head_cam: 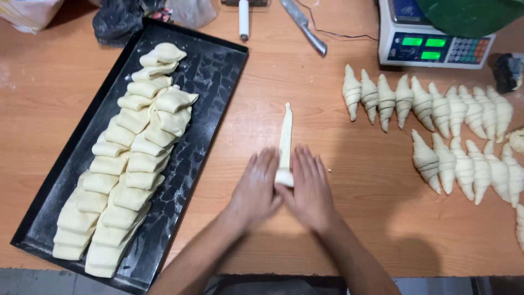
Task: Rolling cut pieces of dough into croissant shapes at a bakery workbench.
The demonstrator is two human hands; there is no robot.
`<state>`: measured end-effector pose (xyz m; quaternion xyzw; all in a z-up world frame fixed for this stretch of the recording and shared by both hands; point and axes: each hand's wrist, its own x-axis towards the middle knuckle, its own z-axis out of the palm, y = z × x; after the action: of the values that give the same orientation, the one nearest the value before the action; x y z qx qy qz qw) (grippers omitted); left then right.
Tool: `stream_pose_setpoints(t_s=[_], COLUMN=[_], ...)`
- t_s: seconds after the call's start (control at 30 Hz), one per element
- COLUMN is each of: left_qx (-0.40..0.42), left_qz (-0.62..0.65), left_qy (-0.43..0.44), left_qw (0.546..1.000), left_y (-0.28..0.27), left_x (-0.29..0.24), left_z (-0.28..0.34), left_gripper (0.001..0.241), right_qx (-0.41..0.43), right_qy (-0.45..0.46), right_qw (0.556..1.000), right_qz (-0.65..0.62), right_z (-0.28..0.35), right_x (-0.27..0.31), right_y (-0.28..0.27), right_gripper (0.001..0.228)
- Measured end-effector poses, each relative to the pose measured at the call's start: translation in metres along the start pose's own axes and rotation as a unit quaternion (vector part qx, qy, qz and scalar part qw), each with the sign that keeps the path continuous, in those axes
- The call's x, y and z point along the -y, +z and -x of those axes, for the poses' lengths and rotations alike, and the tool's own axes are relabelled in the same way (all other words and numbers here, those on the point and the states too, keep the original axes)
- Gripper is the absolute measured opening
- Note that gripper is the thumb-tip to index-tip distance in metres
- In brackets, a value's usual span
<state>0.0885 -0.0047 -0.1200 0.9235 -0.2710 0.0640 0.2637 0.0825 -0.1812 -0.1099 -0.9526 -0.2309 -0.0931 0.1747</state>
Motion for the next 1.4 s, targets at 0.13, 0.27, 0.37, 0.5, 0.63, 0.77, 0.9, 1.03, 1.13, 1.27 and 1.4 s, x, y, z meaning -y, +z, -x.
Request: stream_pose_setpoints(t_s=[0.13, 0.27, 0.37, 0.5, 0.63, 0.77, 0.9, 1.03, 1.13, 1.27, 1.4], left_qx=[0.02, 0.087, 0.093, -0.003, 0.027, 0.003, 0.004, 0.029, -0.018, -0.067, -0.015], left_qz=[0.078, 0.177, 0.104, -0.064, -0.019, 0.021, 0.133, 0.169, 0.116, -0.076, -0.026], left_qy=[-0.019, -0.081, -0.079, 0.007, -0.011, -0.007, -0.017, -0.046, -0.028, 0.003, -0.039], left_qw=[0.997, 0.977, 0.987, 0.998, 0.999, 1.0, 0.991, 0.984, 0.993, 0.995, 0.999], left_y=[-0.013, -0.012, -0.009, 0.019, 0.012, -0.015, -0.009, -0.019, 0.001, 0.019, -0.004], left_x=[0.012, 0.01, -0.012, -0.046, -0.028, -0.007, 0.015, -0.009, -0.028, -0.054, -0.039], left_z=[-0.005, 0.03, 0.058, 0.099, 0.056, 0.001, 0.008, 0.042, 0.069, 0.089, 0.036], left_gripper=[0.08, 0.051, 0.047, 0.068, 0.074, 0.083, 0.063, 0.038, 0.035, 0.049, 0.07], right_qx=[-0.007, 0.055, 0.046, -0.027, -0.033, -0.047, -0.02, 0.017, -0.013, -0.07, -0.039], right_qy=[0.024, 0.06, 0.044, -0.021, -0.038, -0.016, -0.006, 0.022, 0.019, -0.033, -0.025], right_qw=[0.999, 0.979, 0.983, 0.996, 0.996, 0.999, 0.996, 0.986, 0.99, 0.994, 0.999], right_qz=[-0.045, -0.188, -0.175, -0.08, -0.07, -0.019, -0.09, -0.165, -0.143, -0.081, -0.007], right_z=[0.004, 0.04, 0.062, 0.088, 0.057, 0.007, 0.017, 0.059, 0.076, 0.084, 0.036], right_x=[-0.008, -0.012, 0.01, 0.045, 0.025, 0.002, -0.015, -0.009, 0.018, 0.046, 0.024], right_y=[-0.01, 0.0, -0.011, -0.01, 0.002, -0.012, -0.004, 0.004, -0.003, -0.008, -0.004], right_gripper=[0.079, 0.049, 0.042, 0.059, 0.075, 0.082, 0.064, 0.043, 0.04, 0.057, 0.075])
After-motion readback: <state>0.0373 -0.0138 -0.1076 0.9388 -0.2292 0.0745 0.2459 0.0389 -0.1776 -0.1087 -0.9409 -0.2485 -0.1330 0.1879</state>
